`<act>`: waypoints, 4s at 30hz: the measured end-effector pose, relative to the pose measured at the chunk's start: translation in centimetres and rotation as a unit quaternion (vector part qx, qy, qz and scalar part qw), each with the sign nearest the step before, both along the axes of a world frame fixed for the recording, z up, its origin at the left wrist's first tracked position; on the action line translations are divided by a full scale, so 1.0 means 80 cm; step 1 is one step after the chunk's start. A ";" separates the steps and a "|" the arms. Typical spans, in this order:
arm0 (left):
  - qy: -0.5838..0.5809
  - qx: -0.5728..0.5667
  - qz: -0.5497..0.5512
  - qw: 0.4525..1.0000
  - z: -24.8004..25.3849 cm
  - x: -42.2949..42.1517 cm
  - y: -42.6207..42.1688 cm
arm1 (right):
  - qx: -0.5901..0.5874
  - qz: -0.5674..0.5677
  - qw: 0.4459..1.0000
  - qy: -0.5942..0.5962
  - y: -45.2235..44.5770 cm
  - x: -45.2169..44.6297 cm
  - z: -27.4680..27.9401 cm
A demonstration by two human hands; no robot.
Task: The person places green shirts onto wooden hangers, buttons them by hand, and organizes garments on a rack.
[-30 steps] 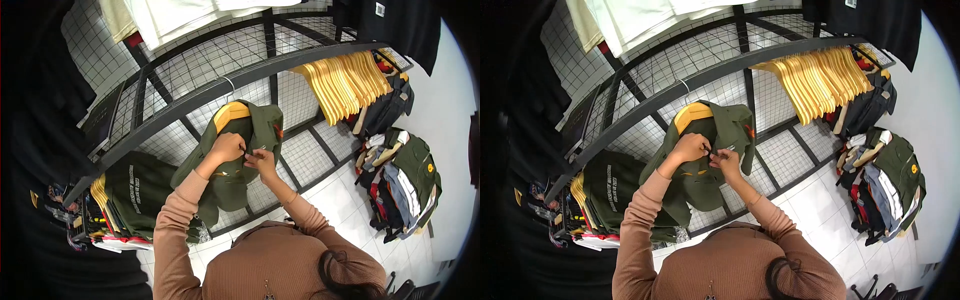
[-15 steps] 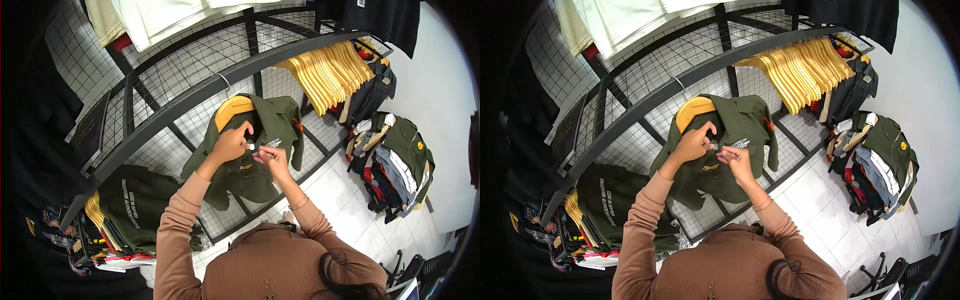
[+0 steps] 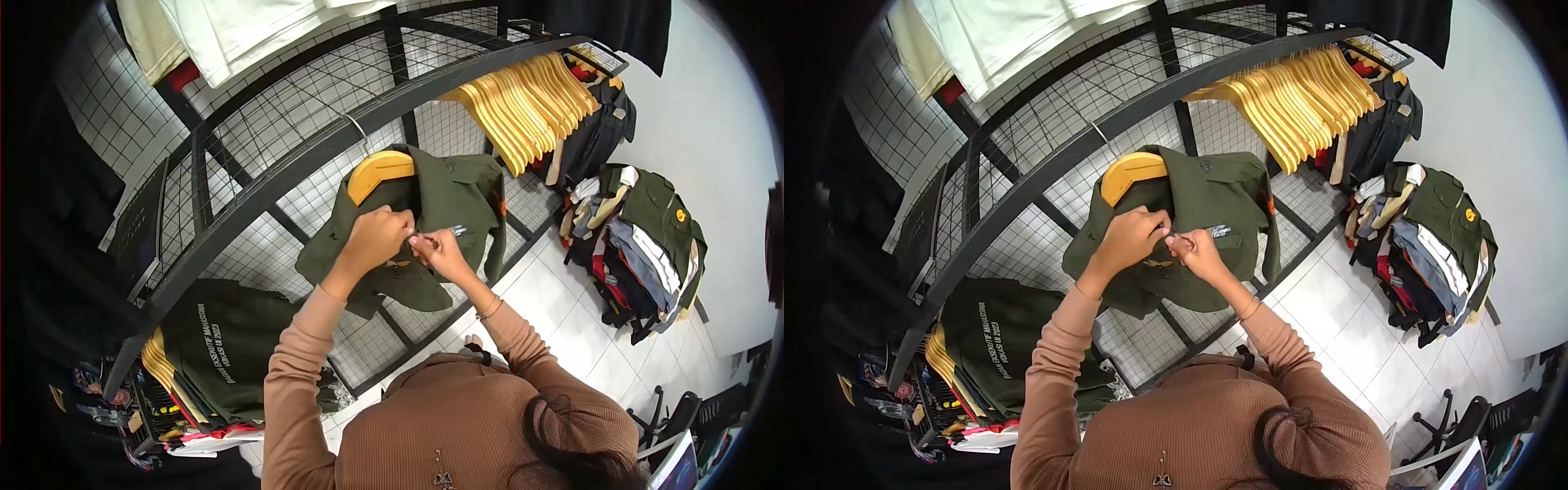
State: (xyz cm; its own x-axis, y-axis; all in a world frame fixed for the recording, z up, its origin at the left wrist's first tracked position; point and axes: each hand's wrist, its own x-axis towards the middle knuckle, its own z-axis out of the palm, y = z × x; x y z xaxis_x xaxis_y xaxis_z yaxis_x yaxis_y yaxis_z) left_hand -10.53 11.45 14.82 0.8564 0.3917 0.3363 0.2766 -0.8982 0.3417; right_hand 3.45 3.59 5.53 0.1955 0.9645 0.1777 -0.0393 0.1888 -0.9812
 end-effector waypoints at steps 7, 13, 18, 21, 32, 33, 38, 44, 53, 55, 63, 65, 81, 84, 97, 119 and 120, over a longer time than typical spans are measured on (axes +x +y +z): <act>-0.020 0.120 0.092 0.988 -0.012 0.004 -0.017 | 0.086 -0.144 0.967 -0.192 -0.008 -0.024 0.003; -0.071 0.223 0.179 0.956 -0.027 0.006 -0.024 | 0.052 -0.092 0.990 -0.092 0.003 -0.015 -0.002; -0.057 0.180 0.200 0.961 -0.021 0.005 -0.021 | -0.057 0.079 0.955 0.280 0.006 -0.003 -0.010; 0.026 0.178 0.118 0.977 -0.019 0.000 -0.029 | -0.099 0.179 0.939 0.278 0.010 0.019 -0.041; -0.208 0.098 0.340 0.912 0.064 -0.035 -0.015 | 0.312 -0.048 0.891 -0.327 0.014 0.003 0.072; -0.205 0.102 0.344 0.911 0.061 -0.033 -0.015 | 0.315 -0.045 0.892 -0.322 0.022 0.004 0.065; -0.174 0.033 0.355 0.918 0.057 -0.026 -0.011 | 0.247 -0.039 0.838 -0.484 0.075 -0.006 -0.009; -0.163 0.024 0.361 0.918 0.042 -0.024 -0.031 | 0.335 -0.052 0.836 -0.432 0.065 -0.003 -0.040; -0.196 0.268 0.536 0.776 -0.122 -0.037 -0.108 | 0.301 -0.060 0.914 -0.265 0.002 0.059 -0.045; -0.154 0.275 0.535 0.784 -0.189 -0.042 -0.141 | 0.163 -0.067 0.976 -0.131 -0.016 0.074 -0.088; -0.305 -0.617 0.572 0.447 -0.513 -0.057 -0.213 | -0.316 -0.027 0.944 0.096 -0.049 0.144 -0.393; -0.318 -0.663 0.549 0.397 -0.585 -0.067 -0.187 | -0.394 -0.053 0.894 0.209 -0.034 0.150 -0.437; -0.732 -0.561 0.157 0.354 -0.847 -0.091 -0.071 | -0.273 -0.105 0.846 0.447 0.140 0.104 -0.695; -0.670 -0.465 0.448 0.366 -0.804 -0.084 -0.055 | -0.201 -0.139 0.881 0.405 0.180 0.091 -0.713; -0.586 -0.211 0.658 0.423 -0.800 -0.120 -0.046 | -0.268 -0.387 0.834 0.287 0.132 0.087 -0.788; -0.128 0.262 0.467 0.835 -0.002 -0.101 -0.034 | -0.092 0.013 0.996 0.000 -0.174 0.124 -0.266; -0.134 0.264 0.456 0.839 -0.004 -0.108 -0.023 | -0.036 -0.007 0.998 -0.058 -0.153 0.119 -0.203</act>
State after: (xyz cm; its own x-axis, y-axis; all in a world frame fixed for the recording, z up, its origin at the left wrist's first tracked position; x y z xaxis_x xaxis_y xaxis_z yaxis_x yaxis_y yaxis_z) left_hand -19.17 9.59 14.51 0.1475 0.5789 0.8019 0.9086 -0.3996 0.1214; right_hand 12.97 -8.64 -10.75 0.1907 0.9729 0.1309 0.0768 0.1181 -0.9900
